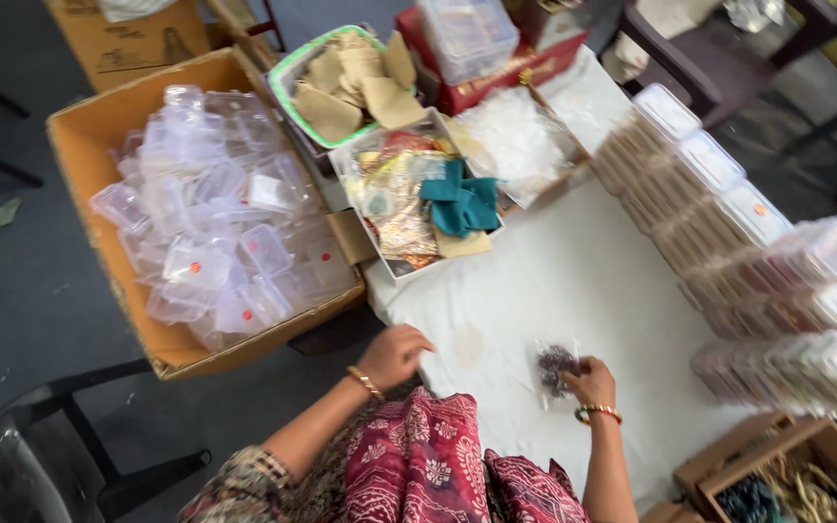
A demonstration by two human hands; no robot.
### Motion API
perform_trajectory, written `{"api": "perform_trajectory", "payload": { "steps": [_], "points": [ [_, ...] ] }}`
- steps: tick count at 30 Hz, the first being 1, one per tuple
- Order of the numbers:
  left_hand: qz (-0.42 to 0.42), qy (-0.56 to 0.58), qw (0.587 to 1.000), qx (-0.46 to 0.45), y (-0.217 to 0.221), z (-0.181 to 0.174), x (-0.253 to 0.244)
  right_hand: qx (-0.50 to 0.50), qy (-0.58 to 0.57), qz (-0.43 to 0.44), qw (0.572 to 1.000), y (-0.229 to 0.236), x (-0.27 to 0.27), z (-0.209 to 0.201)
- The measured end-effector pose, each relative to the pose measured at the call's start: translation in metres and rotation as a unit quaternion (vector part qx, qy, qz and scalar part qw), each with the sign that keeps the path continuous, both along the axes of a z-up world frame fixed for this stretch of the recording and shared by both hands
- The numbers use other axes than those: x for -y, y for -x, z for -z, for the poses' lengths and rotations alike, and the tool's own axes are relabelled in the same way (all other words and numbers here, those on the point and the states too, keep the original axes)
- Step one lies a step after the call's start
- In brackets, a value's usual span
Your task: The person sits at a table and packs various jewelry items, including necklaces and earrings, into small plastic containers. They handle the jewelry by hand, placing it into clear plastic bags or directly into the containers, then closing the lids and stacking them.
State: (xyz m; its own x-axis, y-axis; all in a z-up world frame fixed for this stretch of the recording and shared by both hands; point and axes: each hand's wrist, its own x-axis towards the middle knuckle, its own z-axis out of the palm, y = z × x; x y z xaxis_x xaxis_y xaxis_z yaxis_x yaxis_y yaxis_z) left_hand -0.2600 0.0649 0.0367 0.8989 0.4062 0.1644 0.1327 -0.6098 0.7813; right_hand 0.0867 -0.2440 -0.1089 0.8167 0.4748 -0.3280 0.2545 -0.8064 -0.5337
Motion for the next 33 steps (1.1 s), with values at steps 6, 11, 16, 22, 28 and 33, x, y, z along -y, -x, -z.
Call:
{"api": "perform_trajectory", "payload": {
  "steps": [6,11,16,22,28,33],
  "points": [
    [-0.360,-0.123,0.922,0.064,0.101,0.017,-0.118,-0.123,-0.087,0.115,0.982,0.024,0.004,-0.021],
    [-0.591,-0.079,0.801,-0.059,0.196,0.081,-0.196,-0.182,-0.162,0.184,0.952,0.034,0.008,-0.019],
    [-0.722,0.064,0.681,-0.104,0.227,0.096,-0.202,-0.193,-0.179,0.201,0.944,0.033,0.012,-0.016],
    [-0.820,0.062,0.569,0.021,0.225,0.101,-0.206,-0.193,-0.178,0.193,0.945,0.029,0.016,-0.010],
    [-0.749,0.259,0.591,0.150,0.215,0.086,-0.213,-0.205,-0.175,0.204,0.941,0.026,0.013,-0.013],
    [-0.619,0.394,0.575,0.362,0.209,0.032,-0.219,-0.207,-0.173,0.197,0.943,0.023,0.017,-0.009]
  ]
}}
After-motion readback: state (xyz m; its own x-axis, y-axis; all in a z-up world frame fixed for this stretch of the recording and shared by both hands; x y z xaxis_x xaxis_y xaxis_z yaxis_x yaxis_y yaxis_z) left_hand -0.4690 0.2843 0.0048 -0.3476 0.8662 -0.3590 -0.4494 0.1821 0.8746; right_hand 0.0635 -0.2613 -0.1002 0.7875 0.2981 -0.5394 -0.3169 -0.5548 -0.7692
